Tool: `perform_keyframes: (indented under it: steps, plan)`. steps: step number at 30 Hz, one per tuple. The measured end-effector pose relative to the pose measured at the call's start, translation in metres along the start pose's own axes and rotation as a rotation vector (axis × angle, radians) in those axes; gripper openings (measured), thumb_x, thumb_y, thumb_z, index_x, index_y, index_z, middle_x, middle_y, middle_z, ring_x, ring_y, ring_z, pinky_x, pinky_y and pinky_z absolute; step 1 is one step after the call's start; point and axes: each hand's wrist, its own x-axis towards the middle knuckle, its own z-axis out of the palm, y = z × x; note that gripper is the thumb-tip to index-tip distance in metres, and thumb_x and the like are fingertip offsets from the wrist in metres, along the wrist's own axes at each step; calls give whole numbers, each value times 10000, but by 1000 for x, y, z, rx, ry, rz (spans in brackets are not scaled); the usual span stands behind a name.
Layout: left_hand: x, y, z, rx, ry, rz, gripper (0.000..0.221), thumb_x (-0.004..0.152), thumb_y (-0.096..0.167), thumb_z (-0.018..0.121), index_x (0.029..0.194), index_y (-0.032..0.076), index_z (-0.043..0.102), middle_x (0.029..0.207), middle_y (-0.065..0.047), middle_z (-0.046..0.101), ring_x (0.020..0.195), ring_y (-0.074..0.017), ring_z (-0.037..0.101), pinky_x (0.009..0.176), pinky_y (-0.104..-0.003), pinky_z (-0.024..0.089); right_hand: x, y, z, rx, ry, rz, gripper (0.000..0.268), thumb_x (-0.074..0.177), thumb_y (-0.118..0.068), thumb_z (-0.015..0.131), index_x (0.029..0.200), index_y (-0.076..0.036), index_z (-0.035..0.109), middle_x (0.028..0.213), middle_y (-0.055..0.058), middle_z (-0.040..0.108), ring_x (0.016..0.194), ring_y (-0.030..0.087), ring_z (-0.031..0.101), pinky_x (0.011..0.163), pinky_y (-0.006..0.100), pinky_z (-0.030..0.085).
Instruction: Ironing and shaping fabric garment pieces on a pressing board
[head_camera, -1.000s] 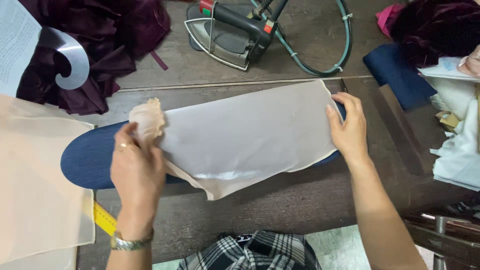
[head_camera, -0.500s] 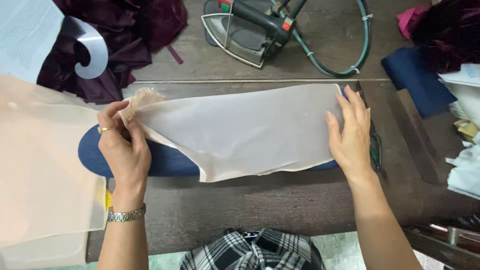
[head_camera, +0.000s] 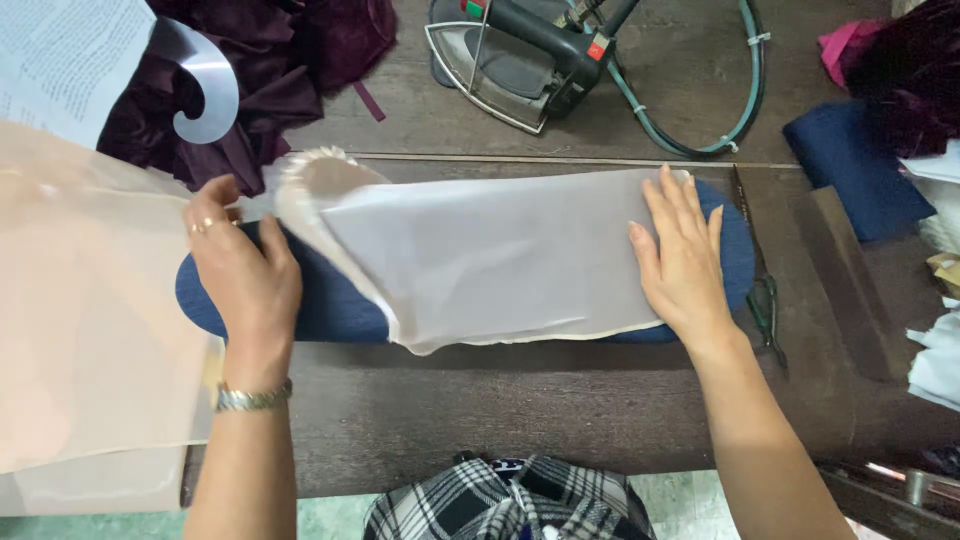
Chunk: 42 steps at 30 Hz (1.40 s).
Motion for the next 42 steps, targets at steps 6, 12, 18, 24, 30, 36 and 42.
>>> perform_keyframes:
  steps: [6, 12, 18, 24, 30, 36, 42]
  plan:
    - [-31, 47, -5, 233, -86, -49, 506, 829, 373, 803, 1091, 9, 571, 889, -109, 509, 865, -370, 536, 789, -478, 429, -2, 4, 2, 8, -70, 69, 491, 1040, -289, 412, 1469, -52, 389, 1567, 198, 256, 1441, 415, 162, 1080, 684, 23]
    - [-10, 72, 11, 188, -168, -109, 656, 745, 484, 841, 1053, -23, 560, 940, -139, 493, 918, -404, 541, 858, -492, 416, -1, 6, 3, -13, -87, 90, 501, 1044, -320, 396, 1479, -71, 376, 1573, 186, 243, 1445, 402, 151, 1083, 681, 16]
    - [39, 20, 43, 442, -254, -52, 556, 855, 584, 712, 858, 31, 649, 894, -170, 561, 866, -396, 588, 747, -498, 444, -2, 10, 6, -4, -80, 97, 492, 1049, -320, 385, 1468, -61, 391, 1566, 200, 254, 1436, 416, 174, 1068, 708, 40]
    - [79, 19, 54, 507, -812, -260, 630, 756, 600, 625, 911, 3, 754, 933, -255, 708, 951, -457, 663, 776, -561, 507, -3, 14, 9, -35, -64, 62, 481, 1049, -306, 403, 1459, -54, 409, 1551, 212, 288, 1427, 430, 202, 1047, 737, 76]
    - [64, 8, 41, 266, -738, -276, 261, 763, 361, 702, 824, 113, 754, 809, -183, 704, 872, -444, 662, 717, -523, 513, -4, 9, 7, -34, -61, 77, 473, 1055, -294, 397, 1453, -40, 415, 1550, 219, 292, 1429, 430, 203, 1050, 732, 70]
    - [24, 12, -3, -187, -168, -161, 160, 970, 111, 738, 972, 26, 602, 837, -159, 640, 761, -302, 645, 675, -363, 494, 2, 0, 4, -63, -26, 116, 471, 1038, -289, 375, 1430, -33, 429, 1538, 207, 308, 1426, 413, 208, 1051, 716, 59]
    - [-8, 8, -7, -261, 14, -295, 279, 1003, 11, 663, 996, 71, 390, 805, -70, 540, 654, -143, 570, 620, -260, 436, 12, -27, 4, -77, -36, 54, 488, 1019, -278, 358, 1444, -39, 390, 1559, 153, 278, 1440, 390, 191, 1062, 712, 61]
